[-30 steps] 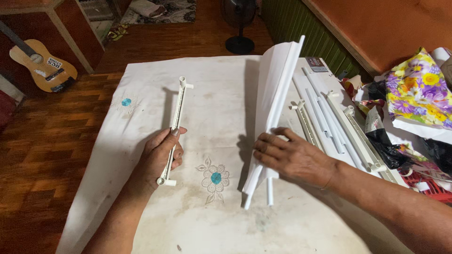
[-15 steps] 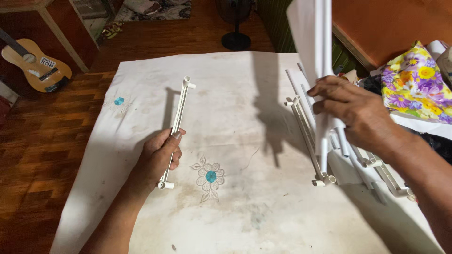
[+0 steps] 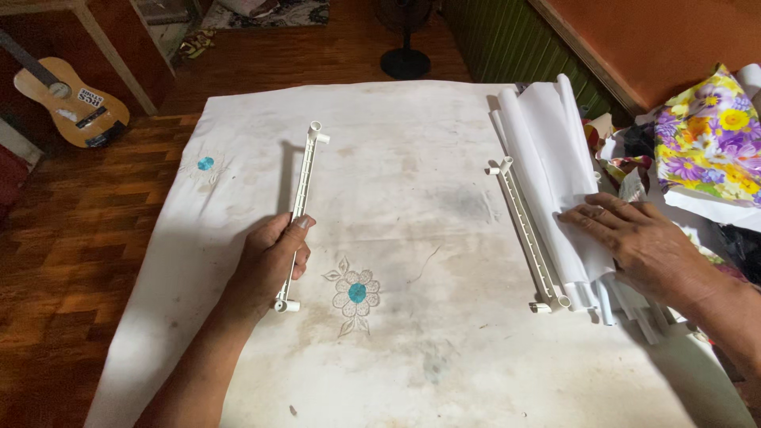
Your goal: The person disassembles a white plastic frame with a white fabric sheet. They remove the side rails and crossbars, then roll the fabric around one of the bars and set the components aside on the table.
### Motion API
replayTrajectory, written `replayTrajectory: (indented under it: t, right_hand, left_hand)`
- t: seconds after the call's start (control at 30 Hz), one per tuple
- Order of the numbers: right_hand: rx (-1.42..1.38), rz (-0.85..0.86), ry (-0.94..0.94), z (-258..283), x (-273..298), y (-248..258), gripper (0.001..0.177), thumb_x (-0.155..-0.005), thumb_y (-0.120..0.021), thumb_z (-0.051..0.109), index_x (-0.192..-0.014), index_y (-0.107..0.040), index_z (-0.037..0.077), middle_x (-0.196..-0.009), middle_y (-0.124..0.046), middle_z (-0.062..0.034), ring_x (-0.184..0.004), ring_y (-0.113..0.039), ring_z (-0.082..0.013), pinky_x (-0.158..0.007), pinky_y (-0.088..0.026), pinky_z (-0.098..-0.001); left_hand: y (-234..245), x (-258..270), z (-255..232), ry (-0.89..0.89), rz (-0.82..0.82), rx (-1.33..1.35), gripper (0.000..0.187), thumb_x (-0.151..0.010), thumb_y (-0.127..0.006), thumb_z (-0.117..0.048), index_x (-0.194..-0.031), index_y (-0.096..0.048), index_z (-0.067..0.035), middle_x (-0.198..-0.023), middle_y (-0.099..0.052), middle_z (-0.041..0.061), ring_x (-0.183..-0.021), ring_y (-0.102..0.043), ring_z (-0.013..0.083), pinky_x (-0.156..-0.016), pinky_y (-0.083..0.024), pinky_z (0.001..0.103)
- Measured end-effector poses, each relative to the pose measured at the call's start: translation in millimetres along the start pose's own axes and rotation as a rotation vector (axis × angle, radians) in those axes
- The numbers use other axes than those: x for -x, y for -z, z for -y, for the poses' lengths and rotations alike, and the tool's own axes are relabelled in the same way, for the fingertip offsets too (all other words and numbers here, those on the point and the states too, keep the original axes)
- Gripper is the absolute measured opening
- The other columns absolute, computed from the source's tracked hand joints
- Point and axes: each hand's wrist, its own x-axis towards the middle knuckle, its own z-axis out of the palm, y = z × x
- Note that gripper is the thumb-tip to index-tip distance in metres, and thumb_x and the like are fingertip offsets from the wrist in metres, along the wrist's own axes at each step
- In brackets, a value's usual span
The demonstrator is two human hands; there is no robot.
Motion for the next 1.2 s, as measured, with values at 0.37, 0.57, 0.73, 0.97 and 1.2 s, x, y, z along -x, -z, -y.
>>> replayTrajectory:
  t: [0.37,0.57,0.73,0.97,1.2]
  right_hand:
    - [-0.195,-0.330,-0.432,19.5,17.1,11.9,0.045,-0.105,-0.060,0.027,-0.147,-0.053,0.011,-0.104,-0.073,-0.0124,-0.083,-0.072,-0.0238,-0.066,-0.055,-0.0357]
    - [-0.306,0.149,-0.654,40.4,-6.7,42.9,0.091,-0.097,-0.049,0.067,-0.161,-0.035,0.004,-0.067,-0.076,-0.0094,-0.051,-0.069,-0.0224,-0.044,-0.050,-0.0375]
    - [-0.304,0.160,-0.605,45.7,-22.9,33.2,0.087,-0.089,-0.056,0.070,-0.138,-0.047,-0.001,-0.071,-0.076,-0.0177,-0.066,-0.074,-0.0327,-0.060,-0.057,-0.0456]
    - [-0.344,-0.056,-0.628,35.2,-24.3,-5.6,0.058,-0.086,-0.067,0.054,-0.108,-0.065,0.000,-0.079,-0.073,-0.0260,-0.077,-0.074,-0.0430,-0.074,-0.059,-0.0531]
    - [-0.263,-0.067,-0.629,45.5,-22.7,0.1,0.066,-0.089,-0.065,0.066,-0.097,-0.071,0.000,-0.087,-0.074,-0.0215,-0.080,-0.075,-0.0390,-0.071,-0.060,-0.0500]
  left_hand:
    - [-5.7,0.4,1.7,-0.017,-0.039,-0.147,0.028,-0.098,-0.059,-0.029,-0.086,-0.059,-0.004,-0.061,-0.050,0.001,-0.052,-0.043,0.0096,-0.047,-0.037,0.028]
    - [-7.5,5.9,1.4,-0.114,-0.013,-0.365,0.037,-0.100,-0.057,-0.033,-0.075,-0.053,-0.005,-0.061,-0.052,0.002,-0.050,-0.045,0.0092,-0.045,-0.040,0.029]
    - [-9.7,8.0,-0.6,-0.067,-0.019,-0.459,0.037,-0.099,-0.055,-0.036,-0.075,-0.056,-0.008,-0.062,-0.056,0.001,-0.052,-0.050,0.0089,-0.047,-0.045,0.029]
    - [-9.4,7.7,2.4,-0.142,-0.047,-0.473,0.038,-0.098,-0.057,-0.036,-0.074,-0.056,-0.007,-0.065,-0.058,0.002,-0.058,-0.051,0.0098,-0.053,-0.046,0.031]
    - [-12.9,6.9,6.6,-0.129,-0.127,-0.426,0.041,-0.099,-0.057,-0.036,-0.075,-0.056,-0.004,-0.062,-0.056,0.003,-0.055,-0.049,0.0114,-0.052,-0.043,0.033]
